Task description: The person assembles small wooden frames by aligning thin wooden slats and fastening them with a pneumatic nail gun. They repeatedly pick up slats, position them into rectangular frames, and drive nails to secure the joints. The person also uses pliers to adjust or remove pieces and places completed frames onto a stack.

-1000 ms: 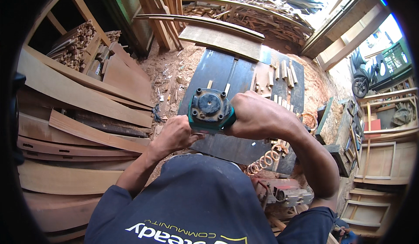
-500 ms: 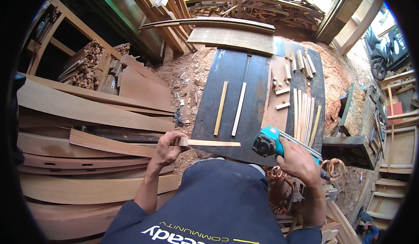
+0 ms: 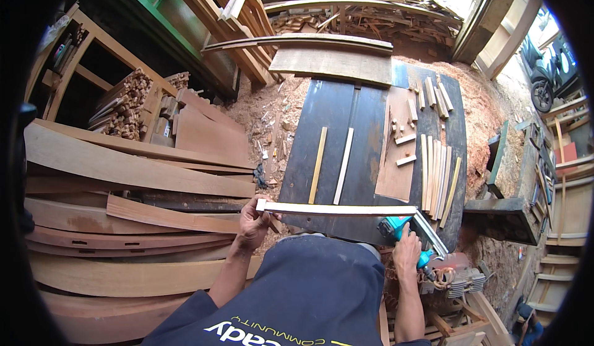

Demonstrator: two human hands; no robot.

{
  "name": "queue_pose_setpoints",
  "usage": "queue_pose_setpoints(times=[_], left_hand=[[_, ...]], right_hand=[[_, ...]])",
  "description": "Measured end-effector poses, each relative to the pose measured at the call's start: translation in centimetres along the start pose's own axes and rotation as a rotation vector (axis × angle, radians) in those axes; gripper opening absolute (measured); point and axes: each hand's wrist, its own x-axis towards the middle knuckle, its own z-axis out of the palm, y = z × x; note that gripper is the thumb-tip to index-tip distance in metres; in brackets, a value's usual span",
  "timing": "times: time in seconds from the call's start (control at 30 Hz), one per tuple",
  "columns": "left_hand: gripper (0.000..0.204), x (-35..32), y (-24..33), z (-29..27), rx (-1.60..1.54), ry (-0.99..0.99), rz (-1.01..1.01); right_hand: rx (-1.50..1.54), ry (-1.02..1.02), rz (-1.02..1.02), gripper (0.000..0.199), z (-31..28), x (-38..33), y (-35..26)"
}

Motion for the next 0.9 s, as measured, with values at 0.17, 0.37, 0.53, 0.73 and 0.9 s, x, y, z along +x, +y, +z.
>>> queue_pose_setpoints(times=[0.17, 0.37, 0.53, 0.73, 0.9], left_hand=[[0.040, 1.6, -1.4, 0.6, -0.267, -0.037, -0.012], [0.044, 2.7, -1.3, 1.9, -0.311, -0.037, -0.034], [0.047, 2.9, -1.4, 2.3, -0.280, -0.057, -0.029], [0.043, 3.2, -0.1, 1.5, -0.024, -0.080, 0.084], [0.047, 3.7, 2.4, 1.8, 0.195, -0.172, 0.082]], right_hand=[[0.105, 0.143, 0.000, 0.079, 3.8, 1.1, -0.1], [0.113, 0.208, -0.015, 0.075, 4.6, 1.3, 0.0], [0.013, 0.072, -0.031, 0.042, -4.0, 0.7, -2.7], [0.717, 0.461, -0.729, 0.038, -21.3, -4.2, -8.3], [0.311, 0.139, -0.745, 0.067, -25.0, 0.3, -13.7]])
